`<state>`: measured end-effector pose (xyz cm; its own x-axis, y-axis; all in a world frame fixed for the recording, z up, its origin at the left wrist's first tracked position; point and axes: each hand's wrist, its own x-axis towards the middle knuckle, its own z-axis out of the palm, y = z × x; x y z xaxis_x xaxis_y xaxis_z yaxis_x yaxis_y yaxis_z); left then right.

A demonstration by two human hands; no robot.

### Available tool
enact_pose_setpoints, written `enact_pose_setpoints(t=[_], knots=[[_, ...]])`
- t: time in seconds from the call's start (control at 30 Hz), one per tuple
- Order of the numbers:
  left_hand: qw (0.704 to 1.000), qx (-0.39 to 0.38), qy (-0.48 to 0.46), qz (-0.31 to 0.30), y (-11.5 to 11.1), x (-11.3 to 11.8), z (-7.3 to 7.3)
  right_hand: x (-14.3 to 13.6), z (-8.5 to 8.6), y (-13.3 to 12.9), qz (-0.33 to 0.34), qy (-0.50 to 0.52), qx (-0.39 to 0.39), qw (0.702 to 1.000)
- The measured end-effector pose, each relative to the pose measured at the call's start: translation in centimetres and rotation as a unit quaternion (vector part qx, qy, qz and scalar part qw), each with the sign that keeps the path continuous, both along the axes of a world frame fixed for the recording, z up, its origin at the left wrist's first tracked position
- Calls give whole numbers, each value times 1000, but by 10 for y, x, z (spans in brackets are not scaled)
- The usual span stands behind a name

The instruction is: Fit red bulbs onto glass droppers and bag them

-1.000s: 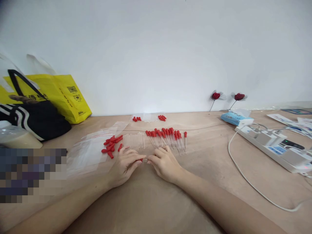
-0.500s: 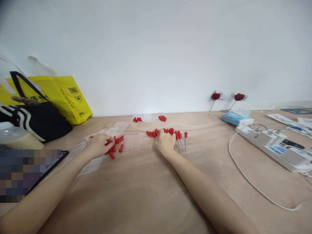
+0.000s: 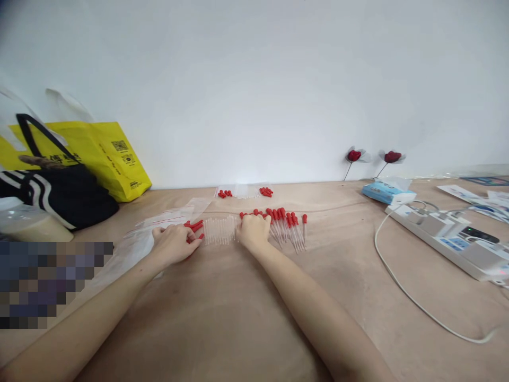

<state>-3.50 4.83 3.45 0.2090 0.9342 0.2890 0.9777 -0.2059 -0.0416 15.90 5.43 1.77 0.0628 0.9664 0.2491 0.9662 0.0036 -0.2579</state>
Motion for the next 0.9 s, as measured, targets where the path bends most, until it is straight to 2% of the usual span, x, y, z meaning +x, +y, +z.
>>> enact_pose_setpoints(t=[0.13, 0.2, 0.3, 0.37, 0.5, 0.6, 0.67, 0.77, 0.83, 0.9], knots=[[998, 67, 11, -5, -7, 8, 9, -12, -1, 9, -18, 3, -21, 1000], [994, 90, 3, -60, -14, 16, 11, -15, -2, 13, -23, 2, -31, 999], [980, 68, -4, -185, -26, 30, 7, -18, -3, 17, -27, -3, -46, 999], [970, 38, -3, -240, -33, 37, 2, -21, -3, 18, -28, -9, -52, 998], [963, -8, -18, -268, -41, 45, -8, -26, 1, 14, -22, -25, -44, 998], [961, -14, -24, -275, -42, 45, -13, -21, 5, 3, -6, -37, -10, 999], [960, -10, -30, -278, -43, 44, -16, -11, 5, -8, 19, -46, 16, 999], [957, -1, -52, -285, -43, 44, -21, 16, -5, -27, 94, -50, 46, 993], [955, 9, -71, -288, -43, 45, -24, 39, -16, -39, 205, -28, 92, 974], [955, 32, -82, -285, -43, 46, -27, 62, -28, -51, 271, -10, 141, 952]])
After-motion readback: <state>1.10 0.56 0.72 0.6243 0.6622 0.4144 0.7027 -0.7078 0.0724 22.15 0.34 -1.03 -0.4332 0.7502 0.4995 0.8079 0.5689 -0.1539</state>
